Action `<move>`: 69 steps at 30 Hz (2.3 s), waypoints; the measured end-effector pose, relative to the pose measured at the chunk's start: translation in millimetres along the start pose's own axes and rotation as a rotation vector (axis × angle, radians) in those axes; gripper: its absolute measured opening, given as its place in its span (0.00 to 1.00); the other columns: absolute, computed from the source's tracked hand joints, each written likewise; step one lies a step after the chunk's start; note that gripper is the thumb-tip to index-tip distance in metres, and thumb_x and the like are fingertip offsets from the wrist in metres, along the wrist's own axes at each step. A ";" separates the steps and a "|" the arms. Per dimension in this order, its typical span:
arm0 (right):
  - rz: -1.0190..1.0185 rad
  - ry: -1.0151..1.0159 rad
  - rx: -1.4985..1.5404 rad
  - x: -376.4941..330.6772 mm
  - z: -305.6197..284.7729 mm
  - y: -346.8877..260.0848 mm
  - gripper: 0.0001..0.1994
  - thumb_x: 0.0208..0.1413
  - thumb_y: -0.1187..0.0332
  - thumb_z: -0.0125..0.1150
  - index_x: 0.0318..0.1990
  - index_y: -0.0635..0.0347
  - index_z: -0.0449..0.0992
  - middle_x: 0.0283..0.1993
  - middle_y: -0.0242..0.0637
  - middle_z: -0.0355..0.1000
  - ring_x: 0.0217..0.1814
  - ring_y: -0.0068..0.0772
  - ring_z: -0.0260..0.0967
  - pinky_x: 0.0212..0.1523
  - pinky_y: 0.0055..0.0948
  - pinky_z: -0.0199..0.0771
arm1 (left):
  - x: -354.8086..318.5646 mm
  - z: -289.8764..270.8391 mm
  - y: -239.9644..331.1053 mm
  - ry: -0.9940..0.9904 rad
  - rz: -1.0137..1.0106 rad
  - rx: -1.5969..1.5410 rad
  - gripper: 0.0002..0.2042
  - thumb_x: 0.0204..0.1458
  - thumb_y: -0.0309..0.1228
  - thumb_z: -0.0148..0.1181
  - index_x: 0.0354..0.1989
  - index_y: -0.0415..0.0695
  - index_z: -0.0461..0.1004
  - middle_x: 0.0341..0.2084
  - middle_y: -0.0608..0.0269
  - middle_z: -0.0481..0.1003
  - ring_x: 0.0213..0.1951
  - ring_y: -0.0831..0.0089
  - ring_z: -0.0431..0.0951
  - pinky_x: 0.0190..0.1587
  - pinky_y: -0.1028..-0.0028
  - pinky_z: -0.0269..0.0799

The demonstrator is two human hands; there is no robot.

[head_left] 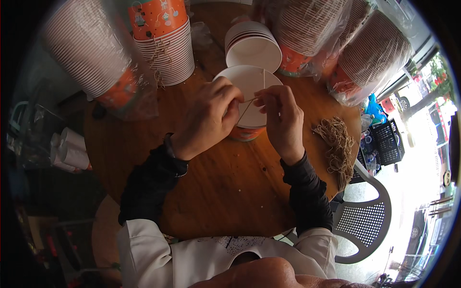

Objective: Attaching thin strings to the sides of paper buckets to form handles.

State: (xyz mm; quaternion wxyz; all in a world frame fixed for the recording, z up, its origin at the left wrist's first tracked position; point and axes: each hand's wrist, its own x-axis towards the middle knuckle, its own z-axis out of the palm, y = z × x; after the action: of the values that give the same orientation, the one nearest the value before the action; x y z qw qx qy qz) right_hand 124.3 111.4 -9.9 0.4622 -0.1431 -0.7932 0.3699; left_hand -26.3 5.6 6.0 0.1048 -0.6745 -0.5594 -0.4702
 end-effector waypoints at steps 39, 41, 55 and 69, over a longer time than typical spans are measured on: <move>-0.163 0.142 -0.606 19.4 -47.5 82.0 0.09 0.57 0.78 0.51 0.45 0.63 0.70 0.39 0.50 0.71 0.40 0.56 0.71 0.38 0.45 0.72 | -20.7 4.6 8.4 -0.326 0.008 -0.250 0.06 0.45 0.22 0.63 0.25 0.44 0.70 0.22 0.63 0.70 0.30 0.64 0.73 0.42 0.66 0.68; -0.146 0.137 -0.592 18.2 -51.7 82.1 0.07 0.58 0.76 0.52 0.43 0.62 0.71 0.39 0.49 0.72 0.40 0.56 0.71 0.38 0.45 0.71 | -25.2 9.8 13.0 -0.228 0.149 -0.039 0.05 0.46 0.23 0.64 0.27 0.45 0.73 0.26 0.65 0.73 0.34 0.66 0.74 0.41 0.64 0.68; -0.070 -0.282 -0.196 -27.1 -48.4 8.3 0.24 0.46 0.84 0.60 0.55 0.61 0.71 0.65 0.48 0.62 0.59 0.52 0.68 0.54 0.37 0.73 | -2.7 -35.5 -70.9 0.335 -0.354 -0.265 0.05 0.55 0.27 0.64 0.35 0.39 0.78 0.25 0.68 0.76 0.27 0.80 0.73 0.33 0.79 0.69; -0.073 -0.156 -0.224 -42.0 -29.4 60.5 0.12 0.54 0.79 0.57 0.46 0.62 0.76 0.51 0.43 0.73 0.39 0.39 0.77 0.40 0.32 0.79 | 96.8 -112.6 -192.9 0.895 -0.516 -1.096 0.10 0.61 0.31 0.56 0.43 0.35 0.70 0.38 0.54 0.75 0.38 0.62 0.79 0.47 0.66 0.78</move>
State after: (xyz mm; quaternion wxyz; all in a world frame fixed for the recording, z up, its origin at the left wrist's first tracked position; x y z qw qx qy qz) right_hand 164.4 142.4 -70.9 0.3935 -0.1359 -0.8676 0.2721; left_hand -255.7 61.8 64.9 -0.1420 -0.2221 -0.2896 -0.9201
